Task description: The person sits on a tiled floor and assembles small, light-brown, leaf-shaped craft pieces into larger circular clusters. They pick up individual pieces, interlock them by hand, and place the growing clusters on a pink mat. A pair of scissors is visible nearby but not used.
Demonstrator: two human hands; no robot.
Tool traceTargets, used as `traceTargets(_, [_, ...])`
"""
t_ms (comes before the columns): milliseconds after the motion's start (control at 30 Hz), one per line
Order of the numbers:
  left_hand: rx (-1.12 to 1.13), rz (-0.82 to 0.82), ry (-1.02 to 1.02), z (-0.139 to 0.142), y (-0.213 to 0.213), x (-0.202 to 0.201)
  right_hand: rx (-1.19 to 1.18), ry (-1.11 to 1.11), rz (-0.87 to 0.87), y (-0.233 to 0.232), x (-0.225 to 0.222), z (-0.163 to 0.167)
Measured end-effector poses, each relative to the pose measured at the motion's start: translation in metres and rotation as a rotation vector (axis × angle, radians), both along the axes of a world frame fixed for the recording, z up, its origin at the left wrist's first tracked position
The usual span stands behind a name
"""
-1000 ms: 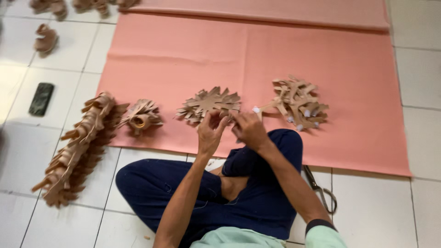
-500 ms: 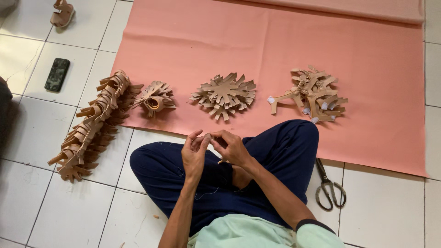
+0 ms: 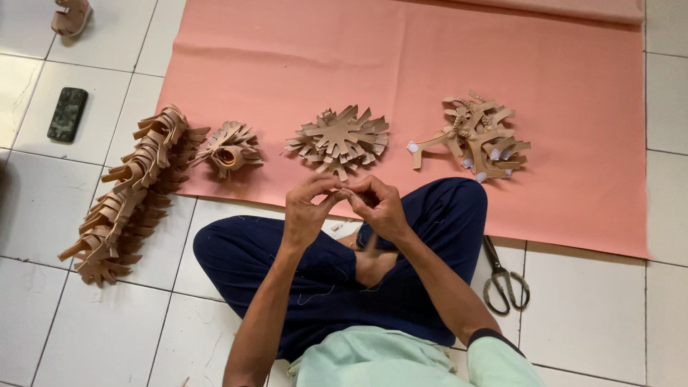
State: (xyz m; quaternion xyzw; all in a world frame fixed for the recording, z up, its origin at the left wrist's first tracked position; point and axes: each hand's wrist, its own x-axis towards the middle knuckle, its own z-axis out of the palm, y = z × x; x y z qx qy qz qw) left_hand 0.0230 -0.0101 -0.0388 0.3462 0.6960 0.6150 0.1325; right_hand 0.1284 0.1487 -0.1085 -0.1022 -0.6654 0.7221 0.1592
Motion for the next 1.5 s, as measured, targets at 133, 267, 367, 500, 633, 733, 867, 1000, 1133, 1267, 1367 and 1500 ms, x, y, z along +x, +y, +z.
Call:
traceTargets(133, [-0.115,0.001,0.092,-0.011,0.002,-0.001,-0.197,-0.056,0.147,0.01,0.006,0.001])
traceTargets(267, [-0.128,-0.084,-0.182,-0.037,0.02,-0.006,-0.113,-0.052,0.003,0.019,0.0,-0.005])
traceTargets(367, [0.086,-0.123,-0.5,-0.056,0.043,-0.008,0.09,0.022,-0.12,0.027,-0.003,-0.009])
traceTargets(500, [0.116,-0.05,-0.478,-0.07,0.058,-0.002,0.265,0.047,-0.196,0.033,-0.008,-0.011])
traceTargets(633, [0.085,0.024,-0.494,-0.069,0.054,0.0,0.421,0.106,-0.215,0.028,-0.018,-0.013])
traceTargets(733, [0.015,0.046,-0.494,-0.06,0.047,-0.012,0.418,0.091,-0.158,0.024,-0.025,-0.015])
traceTargets(867, [-0.093,0.007,-0.256,-0.047,0.045,-0.027,0.229,0.084,-0.114,0.021,-0.027,-0.016])
traceTargets(1000, [-0.153,-0.119,-0.259,-0.039,0.072,-0.046,0.08,0.112,-0.159,0.039,-0.03,-0.014])
traceTargets(1133, [-0.265,0.024,0.181,-0.038,0.122,-0.094,-0.234,0.01,-0.248,0.072,-0.036,-0.012])
traceTargets(1267, [-0.461,0.292,0.453,-0.048,0.154,-0.122,-0.547,0.045,-0.238,0.085,-0.03,-0.017])
traceTargets(1367, [-0.675,0.257,0.465,-0.059,0.175,-0.131,-0.541,0.03,-0.224,0.096,-0.032,-0.019])
traceTargets(1500, [-0.83,0.236,0.528,-0.075,0.186,-0.13,-0.451,-0.037,-0.284,0.105,-0.039,-0.018])
